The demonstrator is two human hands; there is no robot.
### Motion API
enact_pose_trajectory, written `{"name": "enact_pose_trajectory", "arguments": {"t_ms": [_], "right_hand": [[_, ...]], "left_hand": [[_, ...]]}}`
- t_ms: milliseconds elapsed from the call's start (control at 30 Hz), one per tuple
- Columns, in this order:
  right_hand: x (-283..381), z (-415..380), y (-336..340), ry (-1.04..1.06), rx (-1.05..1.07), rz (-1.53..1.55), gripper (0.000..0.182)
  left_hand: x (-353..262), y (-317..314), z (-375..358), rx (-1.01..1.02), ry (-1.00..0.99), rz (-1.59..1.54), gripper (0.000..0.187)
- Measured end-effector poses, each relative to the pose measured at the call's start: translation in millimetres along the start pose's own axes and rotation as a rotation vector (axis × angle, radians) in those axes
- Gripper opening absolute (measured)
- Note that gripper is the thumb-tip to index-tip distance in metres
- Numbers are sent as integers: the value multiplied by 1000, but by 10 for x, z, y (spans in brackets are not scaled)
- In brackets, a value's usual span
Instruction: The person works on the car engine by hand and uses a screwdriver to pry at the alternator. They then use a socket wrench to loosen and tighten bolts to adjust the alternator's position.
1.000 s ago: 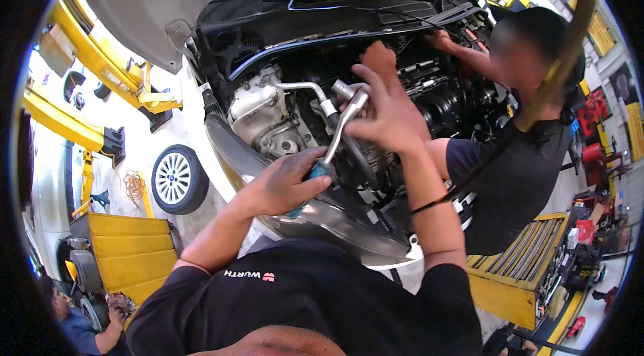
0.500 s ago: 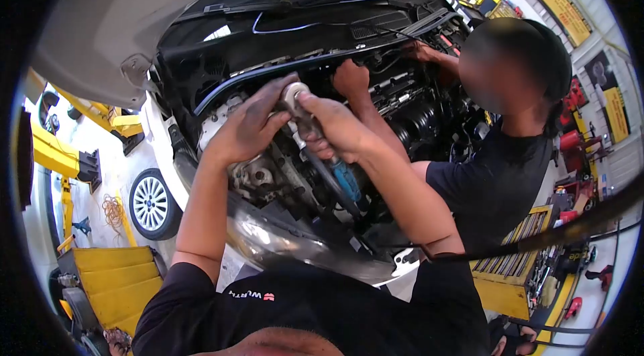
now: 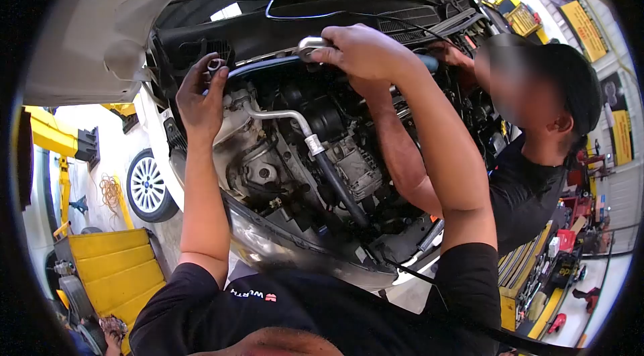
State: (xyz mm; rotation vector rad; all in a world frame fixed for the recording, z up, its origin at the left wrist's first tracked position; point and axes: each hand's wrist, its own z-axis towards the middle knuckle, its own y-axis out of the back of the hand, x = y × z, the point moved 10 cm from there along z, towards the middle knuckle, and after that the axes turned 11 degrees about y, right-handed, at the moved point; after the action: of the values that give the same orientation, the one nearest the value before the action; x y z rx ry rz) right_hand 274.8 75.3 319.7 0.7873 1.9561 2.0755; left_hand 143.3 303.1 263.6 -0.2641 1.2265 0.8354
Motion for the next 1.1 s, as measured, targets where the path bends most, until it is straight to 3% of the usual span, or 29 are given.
{"name": "enact_pose_trajectory", "arguments": {"t_ms": [100, 167, 233, 367, 500, 567, 633, 767, 833, 900, 967, 1033, 1067, 1100], "right_hand": [[-286, 227, -82, -13, -41, -252, 48], [-420, 290, -201, -41, -29, -263, 45], [-528, 410, -262, 48, -199, -239, 41], [-509, 613, -440, 179, -308, -224, 43], [-471, 793, -634, 211, -341, -98, 44], [-462, 857, -649, 212, -334, -98, 45], [-511, 859, -627, 79, -253, -206, 41], [-639, 870, -618, 98, -238, -194, 38], [-659, 812, -634, 74, -269, -212, 33], [-545, 707, -632, 208, -364, -320, 35], [-507, 510, -605, 205, -446, -222, 38], [-386, 262, -539, 236, -606, -407, 41], [-242, 94, -443, 223, -621, -421, 41], [-110, -85, -374, 171, -505, -291, 40]], "left_hand": [[-19, 45, -2, -101, -87, 11, 33], [-71, 53, -30, -118, -176, 59, 32], [-111, 62, -37, -126, -188, 74, 32], [-146, 55, -54, -160, -193, 119, 32], [-79, 23, -46, -154, -179, 103, 34], [-108, 29, -52, -174, -216, 145, 35], [-131, 36, -72, -190, -249, 186, 35], [-164, 1, -98, -173, -263, 213, 35], [-191, -37, -94, -160, -277, 204, 34], [-185, -33, -88, -171, -282, 255, 33], [-153, -62, -90, -150, -291, 223, 32], [-143, -53, -76, -132, -244, 208, 33], [-131, -54, -75, -125, -241, 181, 33], [-152, -45, -80, -119, -262, 169, 33]]}}
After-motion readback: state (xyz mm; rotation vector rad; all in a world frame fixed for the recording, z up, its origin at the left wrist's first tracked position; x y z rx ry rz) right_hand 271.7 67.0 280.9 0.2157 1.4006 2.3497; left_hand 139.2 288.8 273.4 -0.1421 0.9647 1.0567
